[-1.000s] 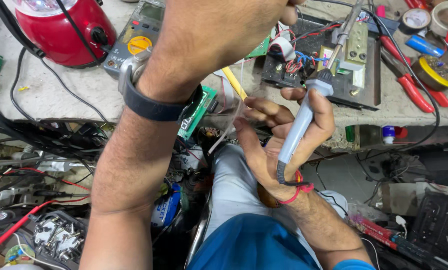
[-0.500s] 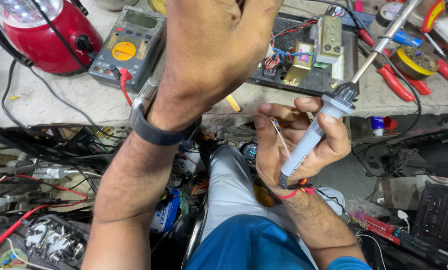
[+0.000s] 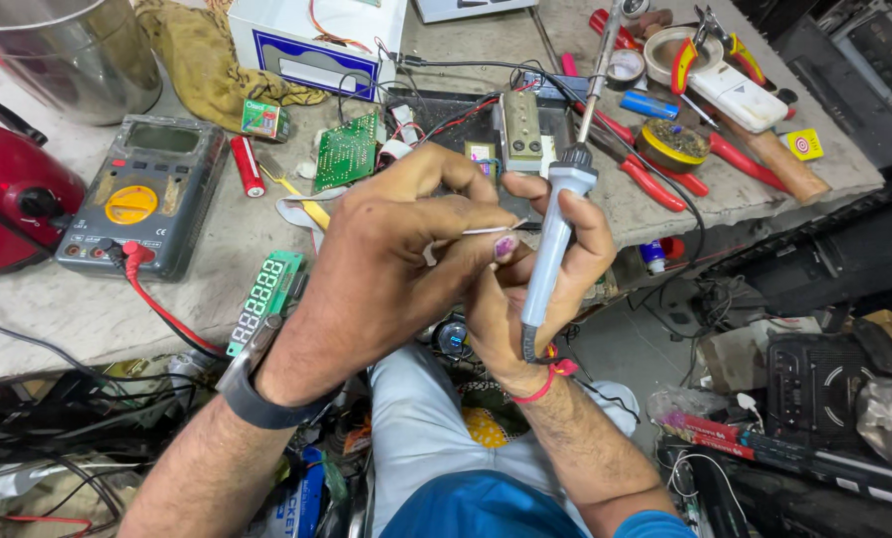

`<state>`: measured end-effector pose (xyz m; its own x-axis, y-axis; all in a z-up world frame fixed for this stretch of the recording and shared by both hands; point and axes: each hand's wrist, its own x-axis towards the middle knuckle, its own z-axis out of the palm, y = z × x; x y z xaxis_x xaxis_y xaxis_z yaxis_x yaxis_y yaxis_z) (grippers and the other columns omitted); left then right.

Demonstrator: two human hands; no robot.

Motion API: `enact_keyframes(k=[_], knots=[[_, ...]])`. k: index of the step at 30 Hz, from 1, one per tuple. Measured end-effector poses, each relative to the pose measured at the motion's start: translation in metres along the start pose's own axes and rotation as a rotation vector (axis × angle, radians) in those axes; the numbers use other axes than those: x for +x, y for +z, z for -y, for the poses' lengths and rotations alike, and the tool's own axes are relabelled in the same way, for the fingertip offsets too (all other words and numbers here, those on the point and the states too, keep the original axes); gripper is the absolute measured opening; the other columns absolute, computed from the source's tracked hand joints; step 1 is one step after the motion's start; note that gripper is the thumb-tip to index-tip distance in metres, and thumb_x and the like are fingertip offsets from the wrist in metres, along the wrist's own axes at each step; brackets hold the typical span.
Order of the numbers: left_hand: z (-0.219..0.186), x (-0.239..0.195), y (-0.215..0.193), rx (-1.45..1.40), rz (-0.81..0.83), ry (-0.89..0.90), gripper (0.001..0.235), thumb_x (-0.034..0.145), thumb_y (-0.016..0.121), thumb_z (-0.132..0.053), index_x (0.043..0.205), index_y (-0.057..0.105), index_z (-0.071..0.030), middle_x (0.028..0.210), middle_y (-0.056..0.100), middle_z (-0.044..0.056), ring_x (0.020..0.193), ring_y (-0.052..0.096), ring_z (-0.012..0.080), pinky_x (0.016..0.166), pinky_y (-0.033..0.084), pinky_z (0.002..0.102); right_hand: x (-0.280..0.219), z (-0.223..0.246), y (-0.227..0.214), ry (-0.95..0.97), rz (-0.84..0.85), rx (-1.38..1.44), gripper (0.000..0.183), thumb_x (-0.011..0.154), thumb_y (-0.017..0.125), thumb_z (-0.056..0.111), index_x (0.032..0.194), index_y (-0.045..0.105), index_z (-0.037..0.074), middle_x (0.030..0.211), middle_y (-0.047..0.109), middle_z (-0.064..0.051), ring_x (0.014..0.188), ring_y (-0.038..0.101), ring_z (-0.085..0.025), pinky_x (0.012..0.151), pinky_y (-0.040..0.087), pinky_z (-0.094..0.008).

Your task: The person solders wires to a green circuit board and a digital display module using a soldering iron and solder wire. They repeatedly heat joints and feed solder to secure connections, then test the display by touching points with a wire.

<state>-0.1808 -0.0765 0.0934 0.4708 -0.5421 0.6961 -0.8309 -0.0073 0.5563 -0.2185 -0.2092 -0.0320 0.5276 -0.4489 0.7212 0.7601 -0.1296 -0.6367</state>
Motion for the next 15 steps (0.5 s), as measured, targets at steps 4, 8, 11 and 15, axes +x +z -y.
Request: enact_keyframes(k=[4, 8, 11, 15], knots=[[0.006, 0.0, 0.002, -0.067, 0.088, -0.148, 0.013, 0.096, 0.073, -0.009, 0.108, 0.074, -0.009, 0.093, 0.074, 0.006, 0.079, 0.076, 0.0213, 0.069, 0.06, 0.033, 0.004, 0.004, -0.005, 0.029, 0.025, -0.02, 0.068, 0.103, 0.07, -0.007, 0.15, 0.025, 0.014, 0.152, 0.046, -0.024, 0.109, 0.069, -0.023, 0.091, 0.06, -0.031], [0.008, -0.005, -0.01, 0.227, 0.02, 0.015, 0.019, 0.089, 0.072, -0.011, 0.108, 0.073, -0.01, 0.091, 0.07, 0.011, 0.076, 0.069, 0.0332, 0.064, 0.054, 0.042, 0.016, 0.014, -0.024, -0.018, 0.076, 0.022, 0.076, 0.1, 0.071, -0.013, 0.151, 0.025, 0.018, 0.147, 0.045, -0.015, 0.123, 0.067, -0.028, 0.104, 0.061, -0.039], [0.012, -0.005, -0.012, 0.394, 0.089, -0.021, 0.017, 0.087, 0.075, -0.016, 0.104, 0.075, -0.012, 0.077, 0.065, 0.009, 0.067, 0.065, 0.0344, 0.056, 0.049, 0.047, 0.024, 0.016, -0.04, -0.07, 0.044, -0.046, 0.076, 0.104, 0.072, -0.017, 0.152, 0.025, 0.019, 0.144, 0.045, -0.013, 0.119, 0.066, -0.028, 0.102, 0.06, -0.038], [0.013, 0.001, -0.012, 0.484, 0.141, 0.031, 0.011, 0.087, 0.075, -0.018, 0.096, 0.072, -0.012, 0.078, 0.062, 0.008, 0.067, 0.065, 0.0338, 0.053, 0.048, 0.047, 0.033, 0.018, -0.045, -0.141, 0.1, -0.137, 0.079, 0.104, 0.073, -0.019, 0.151, 0.026, 0.022, 0.145, 0.045, -0.012, 0.117, 0.068, -0.029, 0.101, 0.06, -0.038]])
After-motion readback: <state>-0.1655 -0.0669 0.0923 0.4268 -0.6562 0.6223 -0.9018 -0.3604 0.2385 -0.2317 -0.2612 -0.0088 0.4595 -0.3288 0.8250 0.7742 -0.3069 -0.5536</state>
